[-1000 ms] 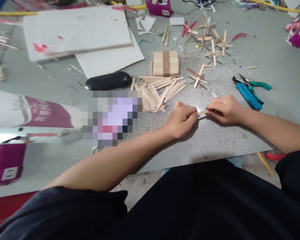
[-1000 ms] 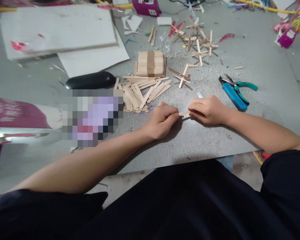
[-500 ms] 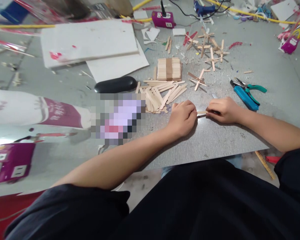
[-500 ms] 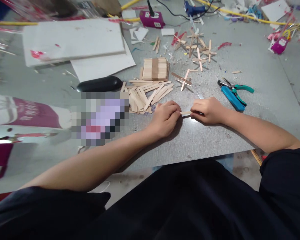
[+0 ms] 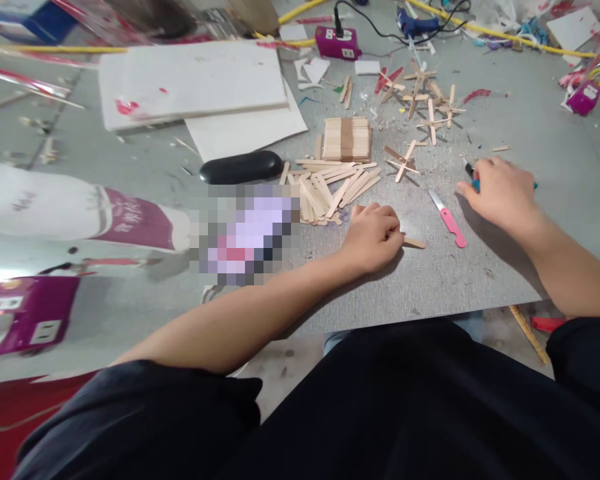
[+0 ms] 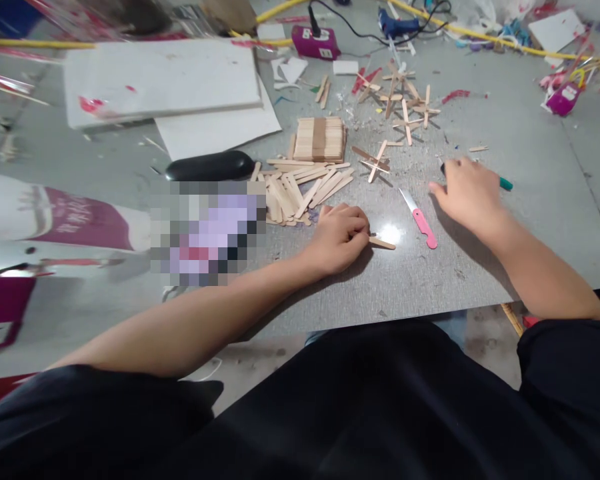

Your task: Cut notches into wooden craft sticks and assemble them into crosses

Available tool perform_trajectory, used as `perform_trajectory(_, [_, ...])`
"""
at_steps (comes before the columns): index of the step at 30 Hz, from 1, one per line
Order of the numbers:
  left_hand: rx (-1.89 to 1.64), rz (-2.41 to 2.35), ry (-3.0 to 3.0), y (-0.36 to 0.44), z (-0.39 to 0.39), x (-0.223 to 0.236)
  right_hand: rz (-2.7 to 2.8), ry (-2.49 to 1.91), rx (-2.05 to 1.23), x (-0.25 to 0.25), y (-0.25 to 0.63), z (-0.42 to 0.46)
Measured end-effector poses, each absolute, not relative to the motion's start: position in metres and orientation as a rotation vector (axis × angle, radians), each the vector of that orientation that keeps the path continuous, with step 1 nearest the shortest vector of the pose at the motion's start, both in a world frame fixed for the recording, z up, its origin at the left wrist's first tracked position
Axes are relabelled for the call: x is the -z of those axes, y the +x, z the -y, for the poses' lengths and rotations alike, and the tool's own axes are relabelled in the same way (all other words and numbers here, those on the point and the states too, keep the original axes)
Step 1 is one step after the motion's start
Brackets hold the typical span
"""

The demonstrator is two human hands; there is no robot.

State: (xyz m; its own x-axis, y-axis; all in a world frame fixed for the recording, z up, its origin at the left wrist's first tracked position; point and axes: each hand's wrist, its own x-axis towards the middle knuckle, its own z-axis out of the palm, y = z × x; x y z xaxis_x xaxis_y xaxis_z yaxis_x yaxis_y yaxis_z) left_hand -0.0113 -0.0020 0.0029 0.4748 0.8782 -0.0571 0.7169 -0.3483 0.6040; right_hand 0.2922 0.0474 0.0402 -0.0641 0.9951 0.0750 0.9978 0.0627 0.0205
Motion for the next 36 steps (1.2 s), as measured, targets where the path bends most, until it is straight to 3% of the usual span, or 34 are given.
perform_trajectory(4, [-0.366, -1.320, 2.157, -0.012, 0.003, -0.004, 2.237, -2.443, 0.034, -0.060, 0.306, -0.054])
perform_trajectory(12, [-0.387, -1.325, 2.126, -0.012, 0.004, -0.006, 2.329, -2.471, -0.010, -0.075, 0.298, -0.051])
perform_trajectory(16, [-0.429, -1.325, 2.085, -0.013, 0.004, -0.007, 2.266, -2.183, -0.174, -0.066, 0.305, -0.052])
perform_trajectory(22, [-0.437, -1.329, 2.104, -0.013, 0.006, -0.006, 2.186, -1.475, -0.756, -0.048, 0.292, -0.026])
perform_trajectory(27, [-0.423, -1.335, 2.118, -0.014, 0.007, -0.009, 2.134, -1.398, -1.025, -0.043, 0.266, 0.006])
perform_trajectory(36, [-0.375, -1.326, 2.132, -0.015, 0.008, -0.013, 2.094, -1.469, -0.999, -0.029, 0.255, 0.025])
